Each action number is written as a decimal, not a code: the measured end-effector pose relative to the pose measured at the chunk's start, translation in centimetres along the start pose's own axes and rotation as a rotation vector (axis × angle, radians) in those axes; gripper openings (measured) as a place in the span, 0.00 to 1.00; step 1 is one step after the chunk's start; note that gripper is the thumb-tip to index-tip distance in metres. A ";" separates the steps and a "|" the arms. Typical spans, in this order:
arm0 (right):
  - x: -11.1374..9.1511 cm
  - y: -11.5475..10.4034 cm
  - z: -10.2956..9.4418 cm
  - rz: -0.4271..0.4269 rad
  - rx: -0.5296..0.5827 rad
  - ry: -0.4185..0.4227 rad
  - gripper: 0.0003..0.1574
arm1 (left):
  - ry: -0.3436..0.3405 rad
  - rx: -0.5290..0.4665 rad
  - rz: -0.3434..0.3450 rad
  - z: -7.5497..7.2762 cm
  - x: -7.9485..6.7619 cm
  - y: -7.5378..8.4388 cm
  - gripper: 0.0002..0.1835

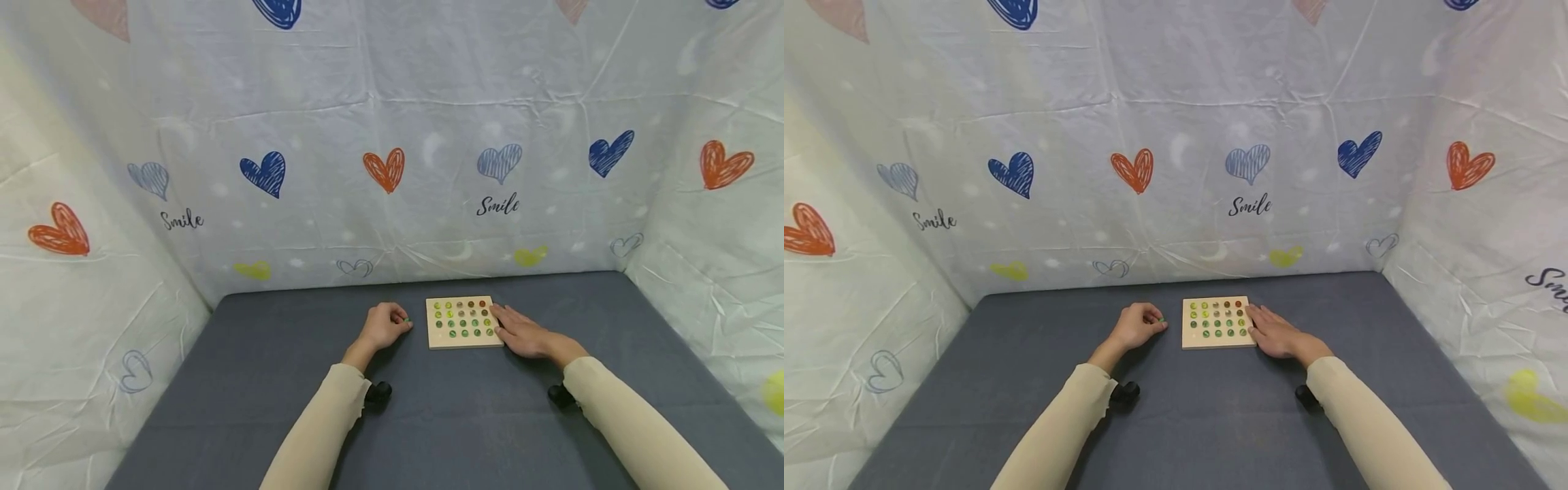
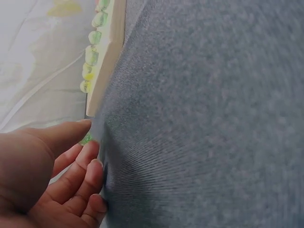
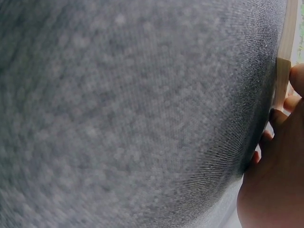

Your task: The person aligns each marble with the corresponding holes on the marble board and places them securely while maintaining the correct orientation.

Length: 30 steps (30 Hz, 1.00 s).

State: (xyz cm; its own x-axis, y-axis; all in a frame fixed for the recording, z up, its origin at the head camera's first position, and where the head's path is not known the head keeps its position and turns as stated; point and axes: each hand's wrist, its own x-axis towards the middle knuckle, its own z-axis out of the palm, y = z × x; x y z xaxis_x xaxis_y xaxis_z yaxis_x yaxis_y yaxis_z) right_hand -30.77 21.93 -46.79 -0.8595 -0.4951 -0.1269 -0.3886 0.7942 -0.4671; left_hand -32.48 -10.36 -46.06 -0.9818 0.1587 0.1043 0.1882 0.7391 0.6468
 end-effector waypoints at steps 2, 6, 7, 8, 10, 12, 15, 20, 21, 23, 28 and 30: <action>0.0 0.1 0.1 -0.003 0.001 0.006 0.35 | -0.008 0.003 0.006 -0.1 -0.1 0.2 0.06; 0.1 0.2 0.2 -0.008 -0.003 0.010 0.35 | -0.031 0.004 0.023 -0.2 -0.5 0.5 0.06; 0.1 0.2 0.2 -0.007 -0.006 0.008 0.36 | -0.036 0.002 0.025 -0.2 -0.6 0.6 0.07; 0.2 0.2 0.2 -0.003 -0.008 0.004 0.36 | -0.040 -0.003 0.027 -0.2 -0.7 0.6 0.06; 0.2 0.3 0.3 -0.009 -0.008 0.001 0.36 | -0.051 -0.013 0.035 -0.1 -0.9 0.8 0.06; 0.3 0.3 0.4 -0.007 -0.009 0.000 0.36 | -0.056 -0.020 0.048 0.0 -1.0 0.9 0.06; 0.3 0.3 0.4 -0.015 -0.007 0.005 0.36 | -0.062 -0.029 0.069 0.1 -1.1 1.2 0.06; 0.4 0.4 0.3 -0.010 -0.006 0.007 0.36 | -0.068 -0.037 0.094 0.4 -1.3 1.9 0.06; 0.4 0.5 0.3 -0.012 -0.004 0.007 0.36 | -0.072 -0.042 0.097 0.5 -1.3 2.0 0.07; 0.3 0.5 0.3 -0.011 -0.008 0.007 0.35 | -0.086 -0.049 0.097 0.8 -1.3 2.2 0.07; 0.2 0.4 0.3 -0.010 -0.006 0.008 0.35 | -0.107 -0.052 0.107 1.5 -1.3 2.7 0.06; 0.3 0.3 0.3 -0.014 0.001 0.008 0.36 | -0.108 -0.056 0.114 1.7 -1.3 2.8 0.06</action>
State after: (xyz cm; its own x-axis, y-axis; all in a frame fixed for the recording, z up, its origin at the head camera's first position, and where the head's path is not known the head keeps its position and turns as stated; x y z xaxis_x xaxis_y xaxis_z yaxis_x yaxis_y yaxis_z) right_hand -31.01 21.92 -47.24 -0.8567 -0.5031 -0.1136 -0.4001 0.7872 -0.4693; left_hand -30.63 -7.37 -45.68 -0.9452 0.3110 0.0994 0.2934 0.6753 0.6767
